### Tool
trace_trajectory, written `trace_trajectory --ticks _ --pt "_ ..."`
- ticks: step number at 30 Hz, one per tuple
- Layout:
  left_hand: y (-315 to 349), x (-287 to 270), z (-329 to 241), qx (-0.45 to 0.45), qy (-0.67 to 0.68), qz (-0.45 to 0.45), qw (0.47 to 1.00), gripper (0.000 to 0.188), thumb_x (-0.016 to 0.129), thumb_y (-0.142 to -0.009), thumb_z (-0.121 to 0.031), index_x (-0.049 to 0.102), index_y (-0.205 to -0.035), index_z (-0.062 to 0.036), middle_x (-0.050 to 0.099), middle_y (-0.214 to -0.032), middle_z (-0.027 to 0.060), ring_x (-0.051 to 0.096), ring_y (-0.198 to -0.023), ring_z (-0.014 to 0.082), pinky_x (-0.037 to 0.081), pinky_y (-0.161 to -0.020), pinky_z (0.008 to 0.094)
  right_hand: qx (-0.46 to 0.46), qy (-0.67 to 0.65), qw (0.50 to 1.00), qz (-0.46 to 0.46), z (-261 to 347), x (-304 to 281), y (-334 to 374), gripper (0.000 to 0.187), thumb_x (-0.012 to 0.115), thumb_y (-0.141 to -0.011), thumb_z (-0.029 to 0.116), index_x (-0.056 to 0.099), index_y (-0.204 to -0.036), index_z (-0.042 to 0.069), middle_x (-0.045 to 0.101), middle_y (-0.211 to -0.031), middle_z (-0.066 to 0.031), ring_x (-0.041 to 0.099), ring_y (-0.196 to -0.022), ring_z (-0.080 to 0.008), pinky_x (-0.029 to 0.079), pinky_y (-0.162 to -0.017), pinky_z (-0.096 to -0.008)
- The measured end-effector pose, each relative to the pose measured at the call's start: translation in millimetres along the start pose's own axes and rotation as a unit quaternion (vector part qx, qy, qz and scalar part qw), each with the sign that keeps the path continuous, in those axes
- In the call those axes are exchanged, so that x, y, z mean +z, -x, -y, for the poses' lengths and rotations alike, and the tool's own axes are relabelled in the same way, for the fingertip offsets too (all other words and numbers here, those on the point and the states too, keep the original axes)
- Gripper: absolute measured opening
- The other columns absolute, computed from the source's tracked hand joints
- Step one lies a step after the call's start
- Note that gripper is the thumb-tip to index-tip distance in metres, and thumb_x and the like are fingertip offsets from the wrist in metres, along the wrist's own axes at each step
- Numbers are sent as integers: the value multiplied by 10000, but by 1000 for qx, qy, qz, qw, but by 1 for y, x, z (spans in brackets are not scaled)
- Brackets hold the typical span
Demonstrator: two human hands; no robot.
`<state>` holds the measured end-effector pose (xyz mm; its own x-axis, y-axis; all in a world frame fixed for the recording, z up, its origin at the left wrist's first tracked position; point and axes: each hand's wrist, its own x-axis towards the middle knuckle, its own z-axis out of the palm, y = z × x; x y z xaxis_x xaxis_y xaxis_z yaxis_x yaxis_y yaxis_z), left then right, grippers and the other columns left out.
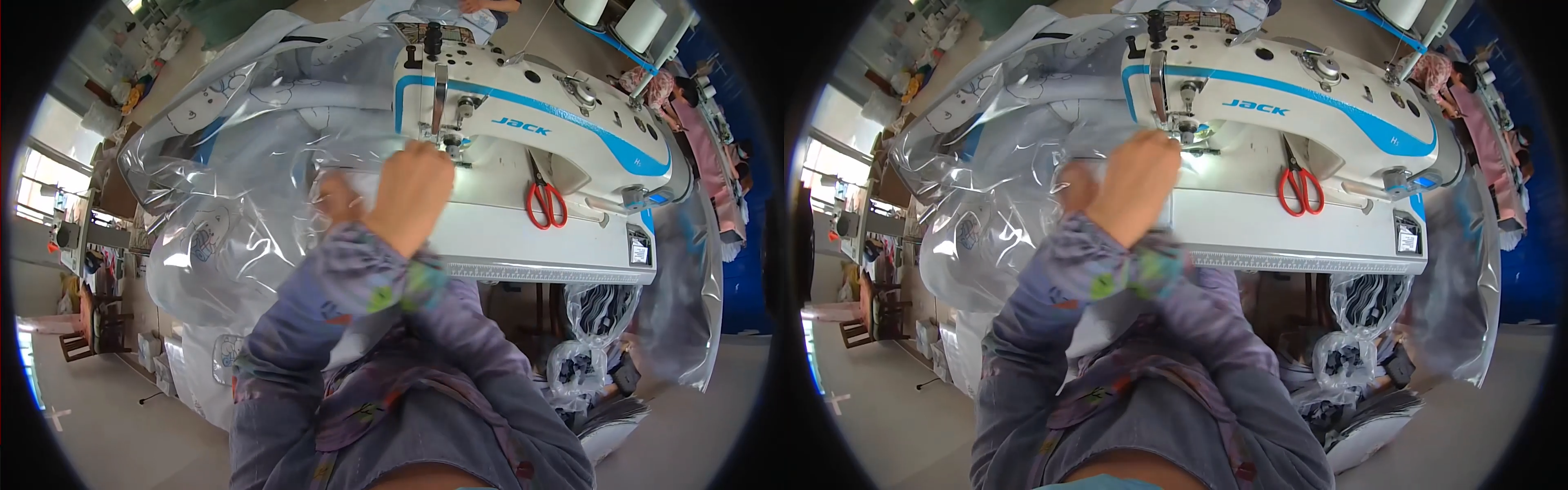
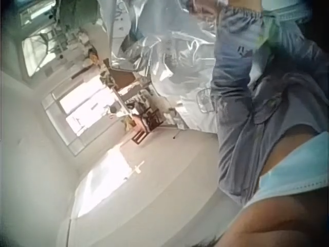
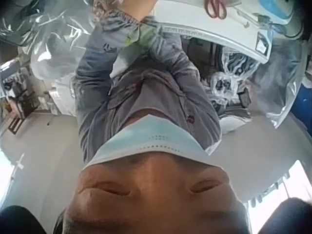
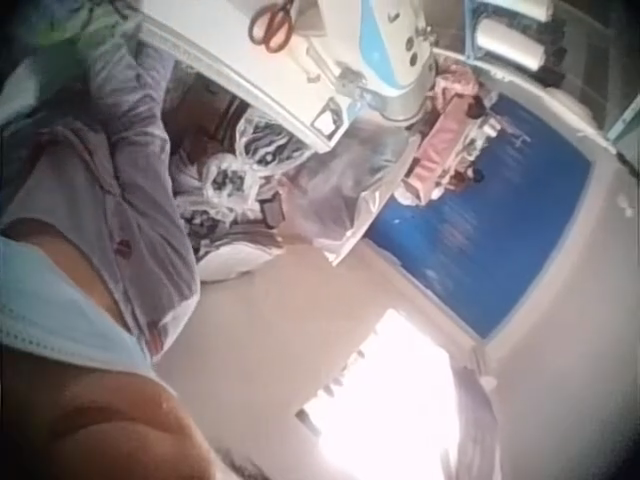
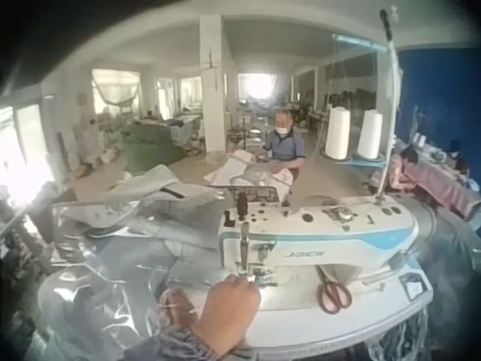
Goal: Sewing patterns onto large white textile bags using a sewing machine.
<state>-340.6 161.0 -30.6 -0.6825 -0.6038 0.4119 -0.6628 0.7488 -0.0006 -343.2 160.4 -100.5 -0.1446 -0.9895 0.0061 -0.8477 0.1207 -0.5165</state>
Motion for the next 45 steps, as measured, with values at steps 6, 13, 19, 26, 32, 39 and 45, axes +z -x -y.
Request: trace_trajectory --ticks 6,13,19,26,32,39,45 --pt "-11 -7 14 40 68 -17 997 99 639 -788 -52 679 -871 -16 673 -916 111 681 -895 262 587 -717 368 -142 -633 754 109 -2 21 -19 133 591 -978 68 638 -1102 60 628 -1364 -121 547 -1317 -198 474 -1021 -337" --pt "30 16 19 -58 263 18 963 128 639 -941 -164 595 -953 -45 653 -938 146 654 -794 396 522 -673 475 83 -396 914 41 -117 -52 7 178 665 -907 170 741 -905 9 740 -856 -99 688 -720 -159 524 -645 -372" --pt "71 61 34 -162 318 -6 934 205 706 -933 -216 656 -1067 -69 650 -900 134 651 -701 344 479 -594 439 53 -88 980 -171 -128 -47 0 263 684 -887 274 747 -813 29 681 -625 -119 666 -550 -261 520 -600 -377" --pt "33 20 22 -126 226 20 966 152 654 -954 -211 705 -1043 -99 639 -894 118 664 -747 344 518 -627 458 111 -265 948 -135 -124 -41 -6 266 758 -880 271 761 -867 5 711 -666 -88 686 -596 -205 521 -582 -335" --pt "49 46 18 -45 198 -52 978 111 698 -901 -133 721 -989 -70 633 -893 62 647 -859 279 532 -710 408 114 -172 965 -161 -121 -42 -12 269 725 -846 284 754 -738 39 684 -593 -90 689 -568 -265 530 -604 -361" --pt "53 48 23 -24 231 -122 965 121 710 -877 -105 713 -982 -45 655 -991 58 644 -918 281 542 -777 391 138 -229 958 -102 -135 -41 -14 181 674 -869 161 671 -777 5 686 -599 -56 679 -532 -120 520 -516 -263" --pt "58 55 6 -4 164 20 986 208 704 -865 -145 677 -1015 -5 623 -969 80 636 -904 266 545 -813 364 134 -261 952 -89 -136 -44 -14 186 658 -898 133 679 -807 -27 686 -618 -60 683 -549 -118 529 -524 -258"
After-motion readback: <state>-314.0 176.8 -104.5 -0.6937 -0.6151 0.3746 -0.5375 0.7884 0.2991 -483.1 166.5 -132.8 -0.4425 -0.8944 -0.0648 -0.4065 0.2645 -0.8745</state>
